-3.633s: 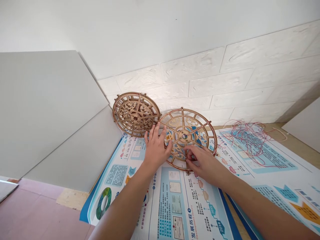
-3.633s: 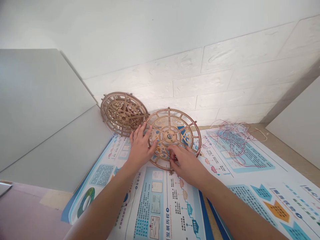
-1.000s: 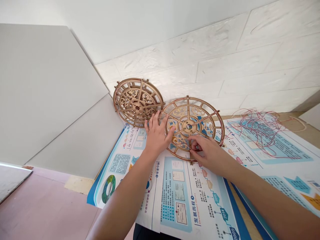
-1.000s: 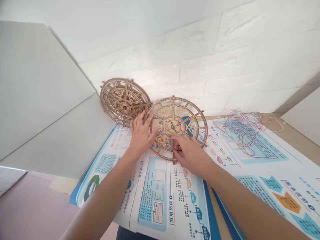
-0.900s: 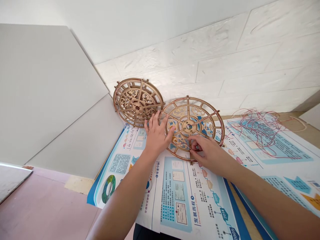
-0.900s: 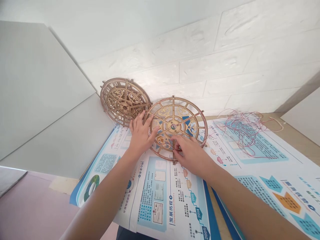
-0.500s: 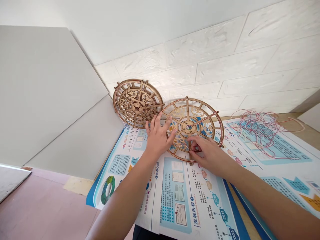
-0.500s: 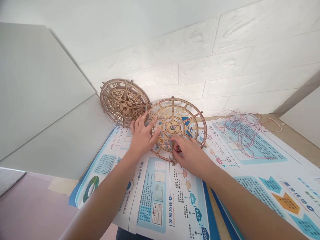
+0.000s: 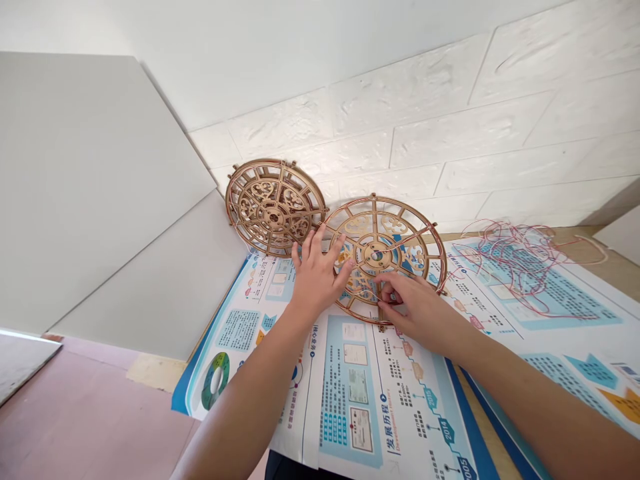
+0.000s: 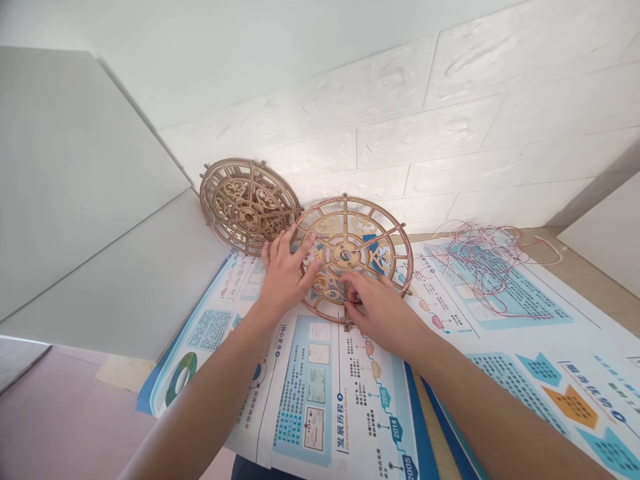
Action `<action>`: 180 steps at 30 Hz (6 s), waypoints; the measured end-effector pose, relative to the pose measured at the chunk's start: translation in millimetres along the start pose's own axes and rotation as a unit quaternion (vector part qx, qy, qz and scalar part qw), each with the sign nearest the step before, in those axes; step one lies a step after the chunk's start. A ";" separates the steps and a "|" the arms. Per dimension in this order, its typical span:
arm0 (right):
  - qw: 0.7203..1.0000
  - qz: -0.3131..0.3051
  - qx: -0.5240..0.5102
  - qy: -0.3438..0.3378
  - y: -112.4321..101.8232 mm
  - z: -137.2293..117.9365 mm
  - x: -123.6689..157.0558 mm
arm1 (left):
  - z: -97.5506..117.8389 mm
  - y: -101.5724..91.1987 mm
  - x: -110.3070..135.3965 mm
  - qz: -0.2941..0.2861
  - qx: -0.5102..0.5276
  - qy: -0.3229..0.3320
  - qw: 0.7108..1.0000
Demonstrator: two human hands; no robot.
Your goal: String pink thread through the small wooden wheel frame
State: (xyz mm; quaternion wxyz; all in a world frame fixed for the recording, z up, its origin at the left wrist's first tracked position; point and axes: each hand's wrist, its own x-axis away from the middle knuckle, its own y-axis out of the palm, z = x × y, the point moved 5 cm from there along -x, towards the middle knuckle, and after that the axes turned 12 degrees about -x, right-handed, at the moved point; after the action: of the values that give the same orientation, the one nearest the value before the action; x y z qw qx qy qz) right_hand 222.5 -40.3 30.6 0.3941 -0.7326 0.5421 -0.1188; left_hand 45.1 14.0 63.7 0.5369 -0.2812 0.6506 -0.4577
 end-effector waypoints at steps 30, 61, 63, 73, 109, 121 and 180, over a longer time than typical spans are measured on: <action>1.000 -0.002 0.001 0.005 0.4 0.4 0.3 | -2.8 0.7 -0.4 0.014 0.022 -0.016 1.000; 1.000 -0.006 -0.012 0.009 -11.1 -9.3 7.8 | 6.3 -32.1 -48.3 0.007 0.012 -0.030 0.999; 1.000 -0.001 -0.009 0.006 -12.9 -10.5 8.8 | 5.7 -35.2 -47.4 0.003 0.019 -0.047 0.999; 1.000 -0.009 -0.013 0.006 -15.9 -12.0 12.2 | 9.6 -41.6 -45.8 0.027 -0.077 -0.018 0.997; 1.000 -0.001 -0.012 0.013 -10.0 -2.0 9.5 | 6.5 -31.2 -43.1 -0.029 0.054 -0.015 0.998; 1.000 -0.009 -0.020 0.019 -12.2 -4.8 10.3 | 2.1 -30.0 -54.9 -0.034 0.135 -0.086 0.987; 0.999 -0.015 -0.019 0.020 -12.9 -4.1 11.5 | 6.3 -41.4 -74.2 -0.161 0.068 -0.117 0.978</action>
State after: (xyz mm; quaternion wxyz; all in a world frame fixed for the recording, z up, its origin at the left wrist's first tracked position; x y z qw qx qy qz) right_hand 233.5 -51.0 39.5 0.3670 -0.7456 0.5411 -0.1290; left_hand 65.6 58.3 133.6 0.5464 -0.3967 0.4966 -0.5454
